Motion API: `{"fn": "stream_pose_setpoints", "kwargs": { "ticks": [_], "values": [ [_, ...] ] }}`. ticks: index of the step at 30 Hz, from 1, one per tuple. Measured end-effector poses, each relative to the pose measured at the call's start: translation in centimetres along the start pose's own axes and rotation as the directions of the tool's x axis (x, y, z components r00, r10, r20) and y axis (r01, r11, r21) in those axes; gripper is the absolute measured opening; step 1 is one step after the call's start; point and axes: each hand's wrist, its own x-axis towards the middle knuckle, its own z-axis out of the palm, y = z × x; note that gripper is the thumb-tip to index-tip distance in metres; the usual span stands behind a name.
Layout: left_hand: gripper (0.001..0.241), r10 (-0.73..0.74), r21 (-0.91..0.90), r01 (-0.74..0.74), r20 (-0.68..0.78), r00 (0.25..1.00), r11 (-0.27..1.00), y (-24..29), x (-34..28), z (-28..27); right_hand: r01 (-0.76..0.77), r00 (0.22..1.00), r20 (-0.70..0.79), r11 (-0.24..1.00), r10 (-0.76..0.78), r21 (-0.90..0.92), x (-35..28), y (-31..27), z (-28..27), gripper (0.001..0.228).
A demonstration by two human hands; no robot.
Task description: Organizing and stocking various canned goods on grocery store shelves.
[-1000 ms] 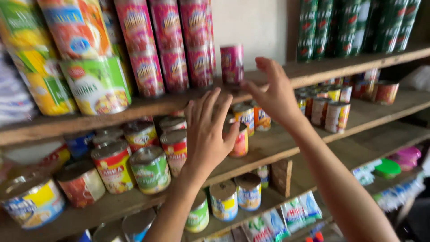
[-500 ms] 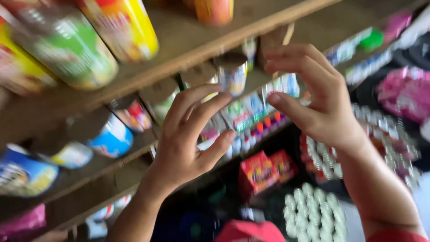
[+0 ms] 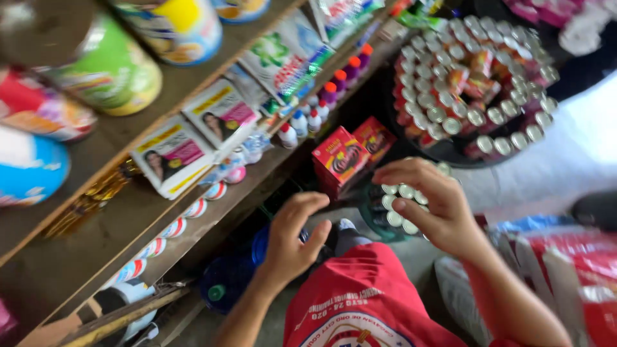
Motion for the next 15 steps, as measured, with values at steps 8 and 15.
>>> {"fn": "stream_pose_setpoints", "kwargs": {
  "ticks": [8,15],
  "values": [
    [0.026,-0.266,-0.231,0.285,0.110,0.958,0.930,-1.0,-7.0,9.9,-0.315,0.938,-0.138,0.948,0.319,0.053,-10.3,5.8,3.8,0.019],
    [0.024,-0.379,-0.264,0.432,0.231,0.896,0.862,0.9,-8.6,16.6,-0.342,0.938,-0.123,0.923,0.324,-0.176,-17.4,4.1,0.4,0.021]
  ]
}}
